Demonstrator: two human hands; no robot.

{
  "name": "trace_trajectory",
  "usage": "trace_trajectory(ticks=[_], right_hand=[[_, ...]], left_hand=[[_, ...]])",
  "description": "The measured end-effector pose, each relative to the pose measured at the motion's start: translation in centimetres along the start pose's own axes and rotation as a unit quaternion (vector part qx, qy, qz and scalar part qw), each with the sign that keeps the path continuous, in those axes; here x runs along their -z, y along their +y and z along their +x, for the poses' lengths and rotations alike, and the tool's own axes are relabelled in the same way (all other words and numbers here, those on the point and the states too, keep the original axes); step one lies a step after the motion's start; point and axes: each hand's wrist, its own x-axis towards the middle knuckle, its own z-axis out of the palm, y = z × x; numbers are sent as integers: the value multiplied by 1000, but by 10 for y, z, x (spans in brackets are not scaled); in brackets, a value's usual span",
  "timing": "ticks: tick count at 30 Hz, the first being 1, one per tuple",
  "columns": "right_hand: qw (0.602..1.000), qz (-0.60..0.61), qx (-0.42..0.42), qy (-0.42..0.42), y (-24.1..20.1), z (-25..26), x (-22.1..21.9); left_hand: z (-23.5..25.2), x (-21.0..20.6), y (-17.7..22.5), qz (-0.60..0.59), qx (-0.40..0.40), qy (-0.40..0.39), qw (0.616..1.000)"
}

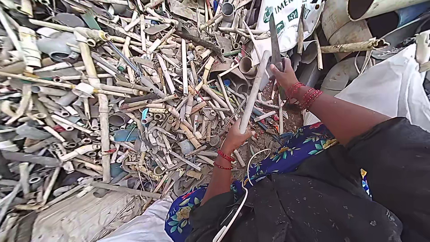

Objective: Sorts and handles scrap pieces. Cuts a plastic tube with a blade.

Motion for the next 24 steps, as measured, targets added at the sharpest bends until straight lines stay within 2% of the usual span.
trace_trajectory(ticks=[2,4,7,10,12,14,16,19,22,24], right_hand=[[992,120,-2,40,-1,1,2],[984,171,7,51,0,-1,3],[985,173,6,20,-1,-13,-9],[996,64,23,-60,1,-24,-21],[987,-92,66,-113,3,-23,-18],[942,-271,124,-152,1,-21,-8],[884,-400,139,-199,2,-18,-4],[827,-468,180,-253,14,-34,-17],[771,-507,210,-324,18,-66,-41],[732,-553,219,-332,16,-70,-47]], left_hand=[[6,0,-7,56,-13,-29,998],[13,-4,-12,69,1,-36,997],[11,-16,-4,-33,42,-31,998],[9,-27,5,-81,36,12,996],[13,-29,2,-62,46,51,996],[21,-28,-5,-34,57,62,996],[26,-25,-10,-29,73,48,996],[23,-25,-6,-22,107,50,993],[23,-20,-4,61,97,74,991],[24,-15,1,114,96,80,986]])
